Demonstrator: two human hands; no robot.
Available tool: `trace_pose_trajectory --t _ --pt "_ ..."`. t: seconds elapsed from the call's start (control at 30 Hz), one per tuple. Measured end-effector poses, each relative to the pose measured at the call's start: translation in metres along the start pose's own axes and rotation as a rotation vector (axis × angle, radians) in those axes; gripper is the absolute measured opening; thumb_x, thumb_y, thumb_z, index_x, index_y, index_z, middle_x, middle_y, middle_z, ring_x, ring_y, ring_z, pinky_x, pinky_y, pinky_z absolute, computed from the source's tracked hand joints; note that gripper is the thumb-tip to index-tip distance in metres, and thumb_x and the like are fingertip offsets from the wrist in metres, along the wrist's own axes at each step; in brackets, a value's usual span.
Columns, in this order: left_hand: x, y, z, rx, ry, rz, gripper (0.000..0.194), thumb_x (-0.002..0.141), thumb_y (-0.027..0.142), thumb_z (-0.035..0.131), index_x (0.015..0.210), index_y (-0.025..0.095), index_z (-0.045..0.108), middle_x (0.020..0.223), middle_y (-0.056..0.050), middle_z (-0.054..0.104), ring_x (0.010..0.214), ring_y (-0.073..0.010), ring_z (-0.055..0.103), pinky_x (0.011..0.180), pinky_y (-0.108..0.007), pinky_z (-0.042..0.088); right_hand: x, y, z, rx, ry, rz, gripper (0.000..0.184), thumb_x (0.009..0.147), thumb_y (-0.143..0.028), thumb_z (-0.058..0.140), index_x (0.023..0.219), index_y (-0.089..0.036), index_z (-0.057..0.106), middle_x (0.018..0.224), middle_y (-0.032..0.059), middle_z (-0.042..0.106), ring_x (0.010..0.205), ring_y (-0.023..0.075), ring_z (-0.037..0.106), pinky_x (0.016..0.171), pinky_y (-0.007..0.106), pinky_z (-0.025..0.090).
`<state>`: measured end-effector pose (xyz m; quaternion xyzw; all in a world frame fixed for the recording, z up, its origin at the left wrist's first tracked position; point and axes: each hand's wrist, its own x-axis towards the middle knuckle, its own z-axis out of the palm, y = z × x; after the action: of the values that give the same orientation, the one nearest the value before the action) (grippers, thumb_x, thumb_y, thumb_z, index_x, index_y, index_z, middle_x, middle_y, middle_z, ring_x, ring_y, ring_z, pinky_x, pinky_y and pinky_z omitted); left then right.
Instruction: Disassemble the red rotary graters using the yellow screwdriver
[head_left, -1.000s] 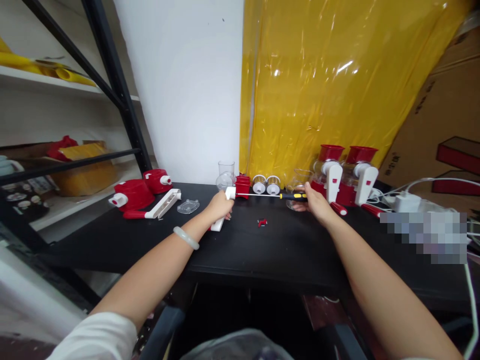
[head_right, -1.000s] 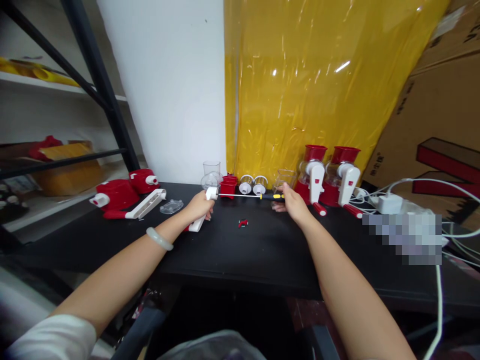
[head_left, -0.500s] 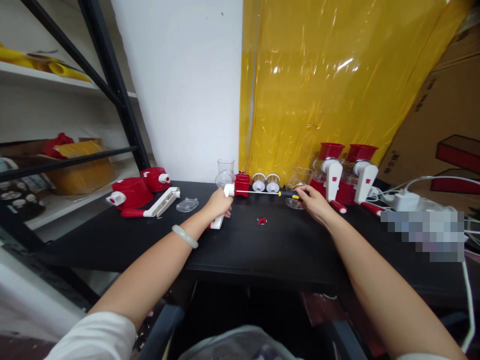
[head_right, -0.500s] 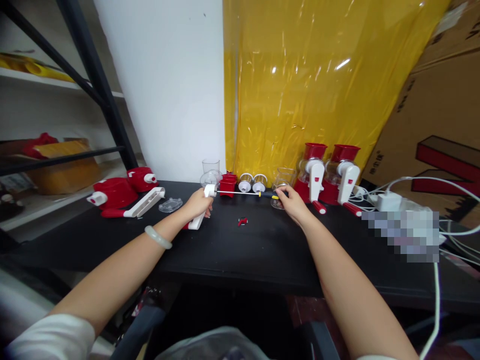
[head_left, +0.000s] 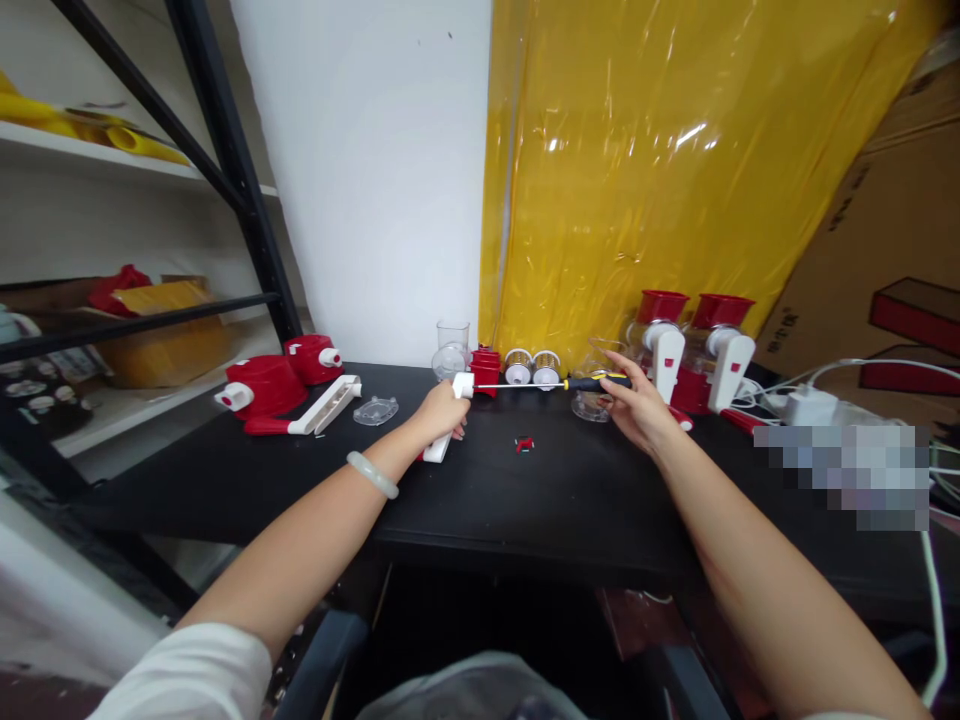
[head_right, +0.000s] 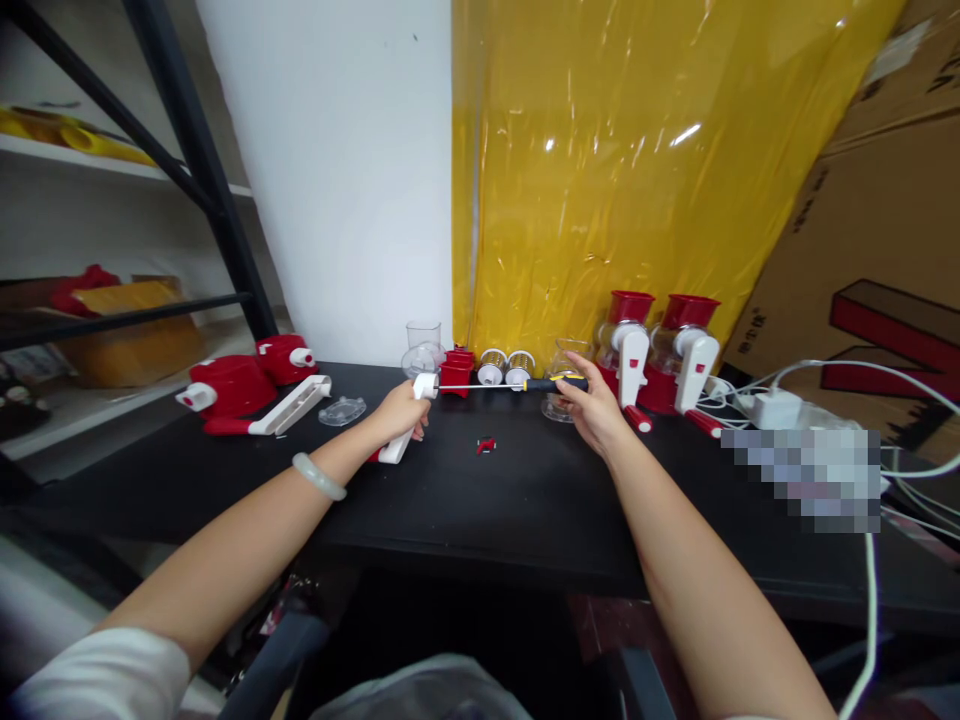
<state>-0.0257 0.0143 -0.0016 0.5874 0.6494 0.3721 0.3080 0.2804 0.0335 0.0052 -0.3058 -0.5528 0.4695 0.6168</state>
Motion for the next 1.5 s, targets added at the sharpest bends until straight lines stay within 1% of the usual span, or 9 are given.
trace_pose_trajectory --t 0.13,0.23,0.3,0.53,0.87,1.0,1.13,1.23,1.5 --pt "0.001 -0.001 0.000 -0.003 0.001 -0.005 0.028 0.069 0.011 0.053 0.096 0.012 0.052 0.052 0.000 0.058 0.041 -0.0172 0.060 0.042 -0.027 0.052 0.003 0.007 -0.004 -0.194 0.096 0.095 0.055 0.079 -0.067 0.051 0.112 -0.024 0.060 0.075 0.0031 0.064 0.059 0.0178 0.062 0.056 0.033 0.051" --pt "0.003 -0.003 0.000 -0.008 0.002 -0.005 0.027 0.068 0.011 0.053 0.095 0.012 0.052 0.052 -0.001 0.058 0.041 -0.0176 0.060 0.042 -0.028 0.052 0.004 0.012 -0.010 -0.535 0.090 0.078 0.059 0.080 -0.074 0.042 0.079 -0.019 0.063 0.052 0.0020 0.054 0.043 0.0157 0.051 0.045 0.030 0.042" --pt "0.003 -0.004 0.000 -0.010 0.002 -0.007 0.027 0.068 0.011 0.053 0.095 0.012 0.052 0.052 -0.001 0.058 0.041 -0.0174 0.060 0.043 -0.027 0.052 0.005 0.014 -0.012 -0.613 0.068 0.047 0.056 0.079 -0.073 0.045 0.068 -0.020 0.057 0.045 -0.0007 0.047 0.039 0.0132 0.043 0.041 0.028 0.035" --pt "0.002 -0.001 -0.001 -0.027 -0.004 -0.020 0.016 0.068 0.010 0.053 0.084 0.013 0.054 0.050 0.000 0.056 0.041 -0.0160 0.059 0.044 -0.026 0.053 0.007 0.015 -0.007 -0.276 0.073 -0.044 0.042 0.073 -0.056 0.065 0.100 -0.025 0.054 0.088 -0.0012 0.056 0.060 0.0099 0.050 0.053 0.024 0.043" --pt "0.003 -0.003 0.001 -0.048 -0.007 -0.042 0.014 0.067 0.008 0.052 0.080 0.014 0.053 0.050 0.001 0.056 0.038 -0.0140 0.055 0.044 -0.027 0.053 0.001 0.001 -0.004 -0.100 -0.037 0.016 0.039 0.064 -0.044 0.073 0.095 -0.025 0.058 0.088 0.0000 0.061 0.069 0.0139 0.060 0.064 0.030 0.050" --pt "0.004 -0.004 0.000 -0.050 0.005 -0.043 0.016 0.068 0.008 0.052 0.083 0.014 0.053 0.053 0.000 0.057 0.039 -0.0133 0.055 0.045 -0.027 0.053 0.001 0.004 -0.003 -0.297 0.032 0.046 0.048 0.075 -0.068 0.055 0.081 -0.021 0.061 0.069 0.0039 0.062 0.058 0.0186 0.059 0.057 0.035 0.050" --pt "0.003 -0.001 -0.001 -0.056 0.020 -0.038 0.016 0.068 0.009 0.051 0.083 0.014 0.053 0.054 0.000 0.057 0.039 -0.0133 0.055 0.045 -0.027 0.053 -0.001 0.004 -0.003 -0.560 0.029 0.077 0.058 0.077 -0.077 0.042 0.068 -0.021 0.055 0.045 0.0002 0.049 0.039 0.0151 0.046 0.042 0.030 0.037" --pt "0.001 0.001 -0.002 -0.066 0.026 -0.023 0.018 0.068 0.008 0.050 0.084 0.015 0.053 0.055 0.001 0.057 0.039 -0.0126 0.055 0.044 -0.026 0.052 -0.001 0.005 -0.003 -0.541 0.032 0.046 0.049 0.076 -0.071 0.052 0.074 -0.021 0.055 0.046 -0.0031 0.046 0.039 0.0121 0.040 0.041 0.027 0.031" --pt "-0.001 0.003 -0.001 -0.089 0.018 -0.014 0.022 0.067 0.007 0.050 0.088 0.013 0.052 0.055 0.001 0.057 0.038 -0.0117 0.054 0.042 -0.024 0.051 0.004 0.009 -0.004 -0.172 0.034 0.054 0.033 0.069 -0.039 0.067 0.095 -0.025 0.053 0.073 -0.0044 0.056 0.053 0.0104 0.051 0.051 0.025 0.042"
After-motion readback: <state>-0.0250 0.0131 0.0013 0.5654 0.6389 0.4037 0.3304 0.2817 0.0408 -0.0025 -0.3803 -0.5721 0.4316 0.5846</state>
